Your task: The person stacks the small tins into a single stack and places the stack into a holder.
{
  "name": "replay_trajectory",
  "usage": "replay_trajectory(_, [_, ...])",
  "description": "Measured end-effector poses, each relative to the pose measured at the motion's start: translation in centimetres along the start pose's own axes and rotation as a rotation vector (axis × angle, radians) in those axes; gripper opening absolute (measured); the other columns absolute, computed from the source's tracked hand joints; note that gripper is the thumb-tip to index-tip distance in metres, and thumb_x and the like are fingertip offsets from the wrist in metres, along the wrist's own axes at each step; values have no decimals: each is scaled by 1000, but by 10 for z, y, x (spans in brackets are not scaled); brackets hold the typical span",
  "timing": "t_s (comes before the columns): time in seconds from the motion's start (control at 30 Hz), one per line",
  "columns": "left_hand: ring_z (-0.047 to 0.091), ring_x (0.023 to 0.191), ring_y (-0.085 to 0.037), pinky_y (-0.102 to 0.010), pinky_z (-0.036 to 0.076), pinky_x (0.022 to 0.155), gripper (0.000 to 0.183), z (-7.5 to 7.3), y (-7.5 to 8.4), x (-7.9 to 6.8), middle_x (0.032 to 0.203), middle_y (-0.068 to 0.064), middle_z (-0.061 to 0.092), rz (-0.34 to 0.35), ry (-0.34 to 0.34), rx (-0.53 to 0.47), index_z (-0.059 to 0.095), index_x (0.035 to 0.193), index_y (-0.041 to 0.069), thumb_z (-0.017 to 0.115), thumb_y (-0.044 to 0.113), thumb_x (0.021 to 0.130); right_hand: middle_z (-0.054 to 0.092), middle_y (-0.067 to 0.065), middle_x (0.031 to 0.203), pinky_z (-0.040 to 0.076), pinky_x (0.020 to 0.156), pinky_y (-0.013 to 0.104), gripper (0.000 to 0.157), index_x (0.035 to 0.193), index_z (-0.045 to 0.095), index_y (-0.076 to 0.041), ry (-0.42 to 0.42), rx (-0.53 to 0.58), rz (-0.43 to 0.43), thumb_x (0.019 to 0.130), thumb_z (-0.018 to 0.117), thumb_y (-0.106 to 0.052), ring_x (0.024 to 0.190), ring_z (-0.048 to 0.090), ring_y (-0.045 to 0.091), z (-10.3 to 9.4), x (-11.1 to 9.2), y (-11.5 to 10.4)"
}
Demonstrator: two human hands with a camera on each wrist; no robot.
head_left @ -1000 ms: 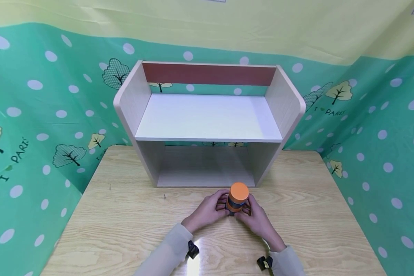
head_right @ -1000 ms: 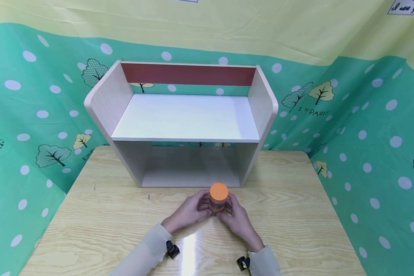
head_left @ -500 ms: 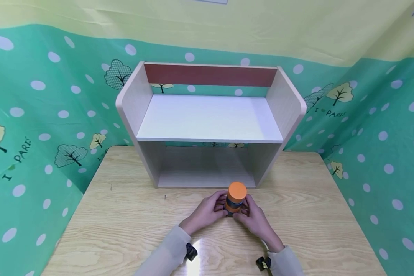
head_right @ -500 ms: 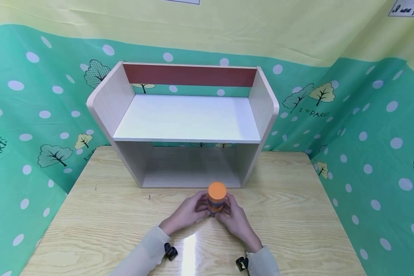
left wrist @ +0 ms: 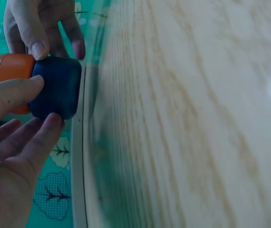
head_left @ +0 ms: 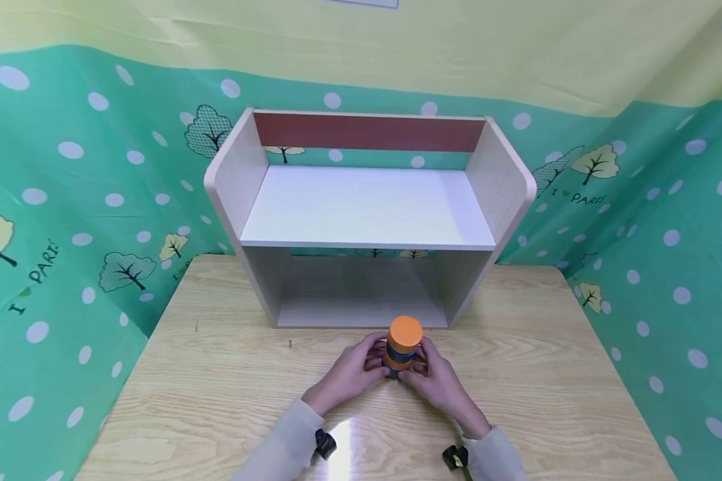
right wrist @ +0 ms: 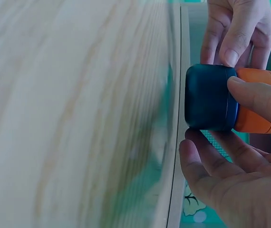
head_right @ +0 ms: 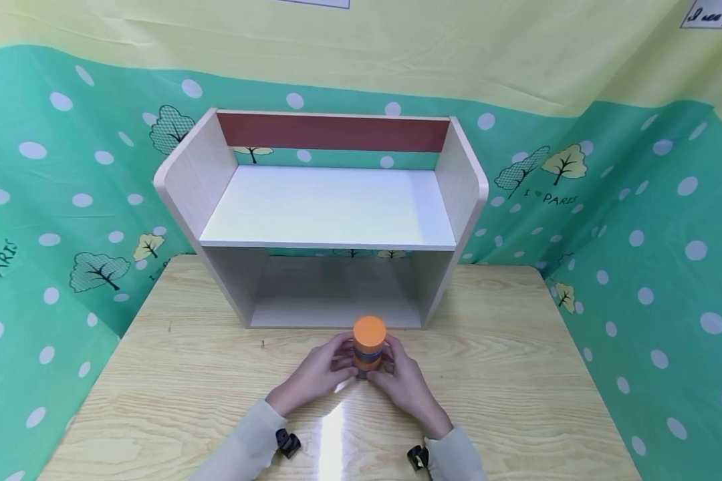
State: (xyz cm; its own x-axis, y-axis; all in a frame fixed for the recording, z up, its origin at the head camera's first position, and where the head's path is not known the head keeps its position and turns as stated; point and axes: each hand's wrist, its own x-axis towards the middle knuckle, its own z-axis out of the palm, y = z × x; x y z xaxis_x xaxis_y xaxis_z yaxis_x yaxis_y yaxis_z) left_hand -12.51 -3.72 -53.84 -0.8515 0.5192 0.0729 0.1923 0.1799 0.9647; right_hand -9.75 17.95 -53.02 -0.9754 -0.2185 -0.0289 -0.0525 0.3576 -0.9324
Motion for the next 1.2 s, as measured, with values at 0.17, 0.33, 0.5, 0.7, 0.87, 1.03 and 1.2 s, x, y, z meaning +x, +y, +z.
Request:
replay_trajectory(0.17, [58,123,-22,-32,51,99,66,-4,1,-4,135,-8,58,9,-3,23,40,150,12,70,0,93,59,11,137,53,96,46,70,146,42,-14,-3,-27,-14,87,76,0,119,59,27,2,0,-4])
replay_trajectory(0.33, [58,123,-22,-32,51,99,65,-9,4,-8,135,-8,58,2,7,21,41,150,13,70,1,93,60,10,136,53,97,46,70,148,41,-14,-12,-44,-22,88,76,-2,121,58,26,4,1,-9])
replay_trajectory(0.5, [57,124,-20,-32,50,100,65,-13,7,-12,136,-7,58,-19,16,24,41,150,14,70,2,93,59,11,137,53,96,45,69,147,42,-14,-18,-50,-34,89,77,-5,122,57,27,7,3,-12])
replay_trajectory(0.7, [57,123,-19,-33,50,100,65,-19,10,-16,136,-6,58,-19,24,15,41,150,14,70,3,93,60,9,135,51,97,49,68,146,43,-14,-42,-44,-51,89,77,-8,122,57,25,9,5,-18])
replay_trajectory(0.87, [57,124,-20,-33,50,100,64,-24,11,-20,136,-7,58,-1,32,12,42,149,15,71,3,93,61,7,133,51,97,48,67,146,43,-14,-59,-51,-79,89,77,-8,121,58,23,11,8,-21])
replay_trajectory(1.03, [56,125,-20,-34,51,100,64,-29,13,-24,136,-7,58,7,34,12,41,149,14,71,5,93,62,8,132,52,97,49,68,146,42,-14,-77,-42,-103,89,77,-9,120,58,23,14,9,-27])
replay_trajectory(1.2, [56,125,-20,-33,51,99,64,-34,16,-28,137,-8,57,13,39,22,41,150,15,71,8,93,62,8,131,52,96,50,72,149,39,-15,-82,-45,-120,89,78,-9,119,59,23,17,11,-32])
